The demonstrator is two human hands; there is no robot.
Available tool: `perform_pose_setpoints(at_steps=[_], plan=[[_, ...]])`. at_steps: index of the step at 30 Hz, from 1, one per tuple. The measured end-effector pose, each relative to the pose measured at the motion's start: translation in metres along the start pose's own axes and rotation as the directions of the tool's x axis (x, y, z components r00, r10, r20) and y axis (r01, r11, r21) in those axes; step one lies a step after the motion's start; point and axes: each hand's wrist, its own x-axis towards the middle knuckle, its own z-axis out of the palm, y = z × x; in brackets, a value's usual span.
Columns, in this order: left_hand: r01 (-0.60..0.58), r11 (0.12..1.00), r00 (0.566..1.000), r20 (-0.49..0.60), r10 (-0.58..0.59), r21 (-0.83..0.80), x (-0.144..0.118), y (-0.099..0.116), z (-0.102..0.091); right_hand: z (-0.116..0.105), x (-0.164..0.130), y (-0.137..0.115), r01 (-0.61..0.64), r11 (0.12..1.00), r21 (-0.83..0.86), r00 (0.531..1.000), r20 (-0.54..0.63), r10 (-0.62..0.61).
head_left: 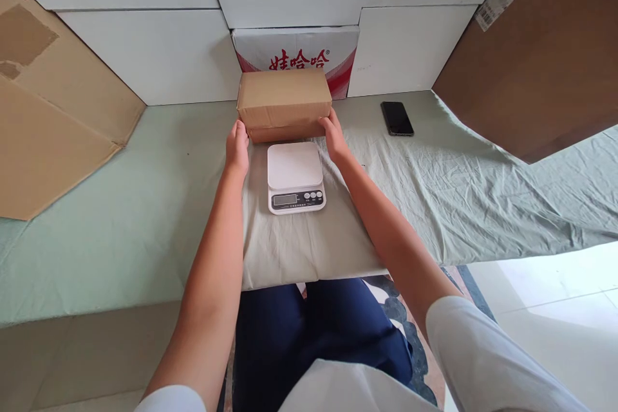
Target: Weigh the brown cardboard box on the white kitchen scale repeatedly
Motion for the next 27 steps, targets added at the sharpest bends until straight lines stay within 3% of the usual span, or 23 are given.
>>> perform_pose_setpoints(at_steps=[3, 7, 12, 19, 27], plan=[[-0.082, 0.997, 0.996, 0.014, 0.082, 0.006, -0.021, 0.029, -0.004, -0.003, -0.011, -0.032, 0.083, 0.997, -0.002, 0.997, 0.000, -0.083], [-0.176, 0.984, 0.984, 0.026, 0.176, 0.023, -0.083, 0.061, -0.009, -0.009, -0.069, -0.067, 0.091, 0.995, -0.042, 0.994, 0.071, -0.088], [-0.211, 0.976, 0.976, 0.071, 0.207, 0.049, -0.148, 0.063, -0.008, -0.016, -0.137, -0.063, 0.058, 0.998, -0.018, 0.998, 0.007, -0.058], [-0.123, 0.986, 0.992, 0.029, 0.120, 0.110, -0.156, 0.056, -0.010, -0.009, -0.143, -0.061, 0.034, 0.999, 0.014, 0.999, 0.024, -0.034], [-0.120, 0.983, 0.992, 0.056, 0.113, 0.140, -0.155, 0.054, -0.010, -0.006, -0.144, -0.061, -0.043, 0.999, 0.011, 0.999, -0.009, 0.043]])
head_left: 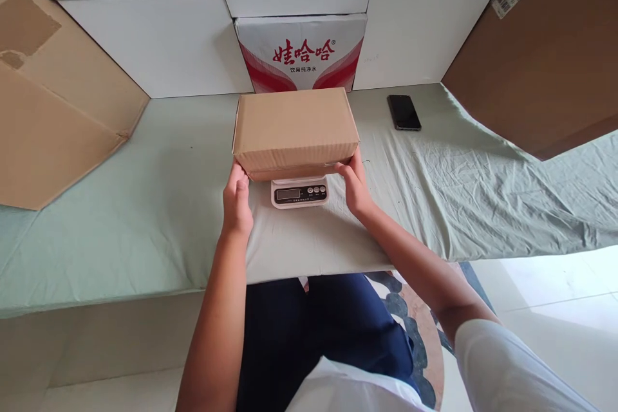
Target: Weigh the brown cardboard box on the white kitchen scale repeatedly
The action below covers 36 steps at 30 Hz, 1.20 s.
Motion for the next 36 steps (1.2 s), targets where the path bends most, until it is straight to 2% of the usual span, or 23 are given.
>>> perform_pose_setpoints(at_steps=[5, 15, 21, 28, 33, 36], plan=[[0.017, 1.000, 1.000, -0.002, -0.017, -0.002, 0.001, -0.001, 0.000, 0.002, 0.000, 0.002, -0.037, 0.999, -0.008, 0.999, -0.031, 0.036], [-0.018, 1.000, 1.000, 0.025, 0.018, -0.006, 0.002, -0.001, -0.001, 0.000, 0.001, 0.001, -0.045, 0.999, -0.012, 0.999, -0.015, 0.045], [-0.065, 0.998, 0.993, -0.101, 0.065, 0.000, 0.005, -0.006, -0.014, -0.008, 0.005, 0.006, -0.039, 0.998, 0.051, 0.991, -0.123, 0.045], [0.045, 0.998, 0.999, -0.016, -0.046, -0.045, 0.003, -0.003, -0.006, 0.000, 0.002, 0.002, -0.044, 0.997, 0.056, 0.998, -0.035, 0.047], [0.042, 0.996, 0.999, 0.016, -0.041, -0.082, 0.004, 0.005, -0.003, 0.008, -0.004, -0.002, 0.005, 1.000, -0.015, 1.000, -0.024, -0.005], [0.010, 0.994, 1.000, 0.026, -0.007, -0.105, 0.020, 0.012, 0.000, 0.009, 0.011, -0.007, 0.058, 0.998, -0.033, 0.998, -0.033, -0.059]])
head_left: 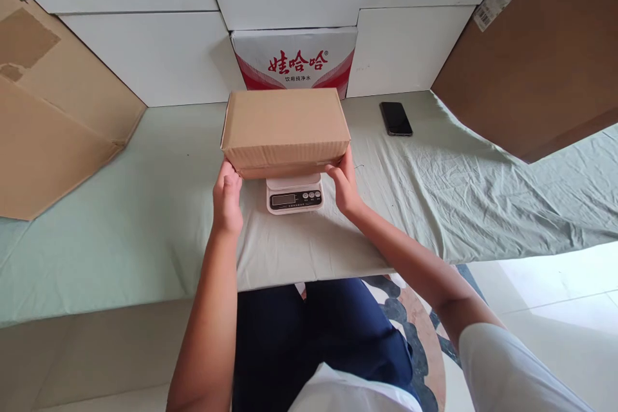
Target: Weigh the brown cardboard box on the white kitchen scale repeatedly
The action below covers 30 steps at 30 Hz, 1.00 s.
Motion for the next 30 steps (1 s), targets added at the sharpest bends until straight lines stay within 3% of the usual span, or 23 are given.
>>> perform_pose_setpoints(at_steps=[4, 7, 10, 13, 17, 23, 30], plan=[[-0.021, 0.999, 1.000, -0.006, 0.021, -0.032, 0.051, -0.006, 0.006, 0.002, 0.051, 0.004, 0.096, 0.995, 0.020, 0.995, -0.039, -0.095], [0.026, 0.997, 0.998, -0.052, -0.030, -0.075, 0.096, -0.029, 0.010, 0.006, 0.092, 0.025, 0.126, 0.991, 0.034, 0.992, -0.028, -0.125], [0.106, 0.989, 0.984, -0.133, -0.119, -0.105, 0.123, -0.060, 0.012, 0.011, 0.115, 0.057, 0.076, 0.996, 0.039, 0.997, 0.007, -0.077], [0.176, 0.979, 0.968, -0.163, -0.192, -0.106, 0.129, -0.088, 0.012, 0.012, 0.121, 0.080, -0.005, 0.999, 0.036, 1.000, 0.010, 0.004], [0.199, 0.974, 0.967, -0.139, -0.212, -0.104, 0.124, -0.107, 0.012, 0.010, 0.121, 0.088, -0.030, 0.999, 0.027, 1.000, 0.003, 0.030], [0.194, 0.976, 0.972, -0.115, -0.205, -0.103, 0.127, -0.108, 0.013, 0.007, 0.121, 0.088, -0.097, 0.995, 0.024, 0.995, -0.028, 0.098], [0.222, 0.970, 0.957, -0.167, -0.236, -0.100, 0.130, -0.104, -0.016, -0.010, 0.124, 0.092, -0.172, 0.984, 0.042, 0.977, -0.119, 0.176]])
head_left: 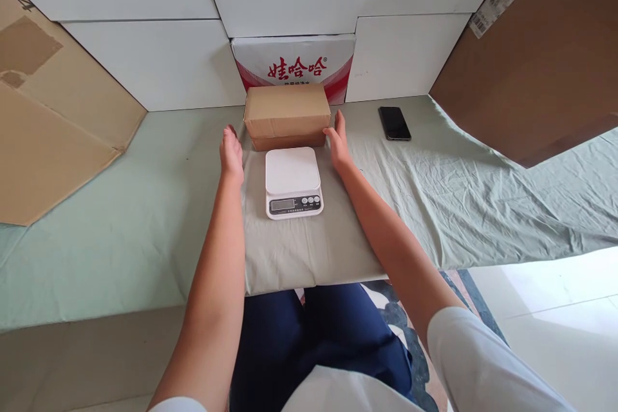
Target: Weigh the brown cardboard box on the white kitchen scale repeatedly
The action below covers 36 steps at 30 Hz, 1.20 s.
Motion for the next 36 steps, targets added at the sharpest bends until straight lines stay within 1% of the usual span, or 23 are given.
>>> perform_pose_setpoints(at_steps=[2, 4, 7, 10, 18, 20, 22, 24, 25, 28, 30, 32, 34, 36], plan=[[0.016, 1.000, 1.000, -0.005, -0.016, -0.002, 0.001, -0.002, -0.001, -0.003, 0.001, 0.000, -0.028, 0.999, 0.016, 1.000, 0.006, 0.028], [0.023, 1.000, 1.000, 0.007, -0.023, -0.007, 0.001, -0.004, 0.003, -0.002, 0.000, -0.001, -0.035, 0.999, 0.023, 0.999, 0.034, 0.034], [0.006, 1.000, 0.997, 0.072, -0.005, -0.016, -0.002, -0.007, 0.014, 0.003, -0.006, -0.005, 0.011, 1.000, 0.001, 0.995, 0.095, -0.011], [-0.003, 1.000, 0.991, 0.130, 0.004, -0.013, -0.005, -0.008, 0.020, 0.009, -0.012, -0.009, 0.056, 0.998, -0.024, 0.992, 0.118, -0.053], [0.020, 1.000, 0.995, 0.098, -0.019, -0.006, -0.007, -0.004, 0.022, 0.012, -0.012, -0.006, 0.064, 0.997, -0.034, 0.990, 0.125, -0.059], [0.011, 1.000, 0.996, 0.086, -0.011, -0.001, -0.007, 0.001, 0.022, 0.013, -0.010, -0.010, 0.071, 0.997, -0.007, 0.989, 0.128, -0.069], [-0.018, 1.000, 0.996, 0.085, 0.018, 0.007, -0.011, 0.012, 0.021, 0.013, -0.012, -0.021, 0.095, 0.995, 0.020, 0.984, 0.150, -0.097], [-0.076, 0.997, 0.991, 0.108, 0.074, 0.019, -0.024, 0.028, 0.018, 0.011, -0.020, -0.038, 0.149, 0.988, 0.036, 0.970, 0.189, -0.153], [-0.112, 0.993, 0.986, 0.127, 0.108, 0.026, -0.035, 0.037, 0.016, 0.009, -0.027, -0.047, 0.179, 0.983, 0.040, 0.961, 0.209, -0.184], [-0.205, 0.978, 0.966, 0.169, 0.194, 0.048, -0.081, 0.058, 0.008, -0.003, -0.064, -0.068, 0.246, 0.969, 0.037, 0.932, 0.266, -0.246], [-0.246, 0.968, 0.957, 0.172, 0.232, 0.059, -0.117, 0.064, 0.003, -0.012, -0.096, -0.070, 0.276, 0.961, 0.024, 0.920, 0.281, -0.272], [-0.289, 0.954, 0.945, 0.182, 0.272, 0.074, -0.147, 0.063, -0.002, -0.020, -0.125, -0.064, 0.270, 0.962, 0.033, 0.927, 0.262, -0.269], [-0.298, 0.951, 0.943, 0.185, 0.278, 0.087, -0.167, 0.058, -0.005, -0.025, -0.145, -0.056, 0.262, 0.964, 0.043, 0.933, 0.244, -0.265], [-0.282, 0.955, 0.948, 0.181, 0.261, 0.097, -0.176, 0.054, -0.007, -0.026, -0.155, -0.051, 0.247, 0.968, 0.042, 0.940, 0.231, -0.250]])
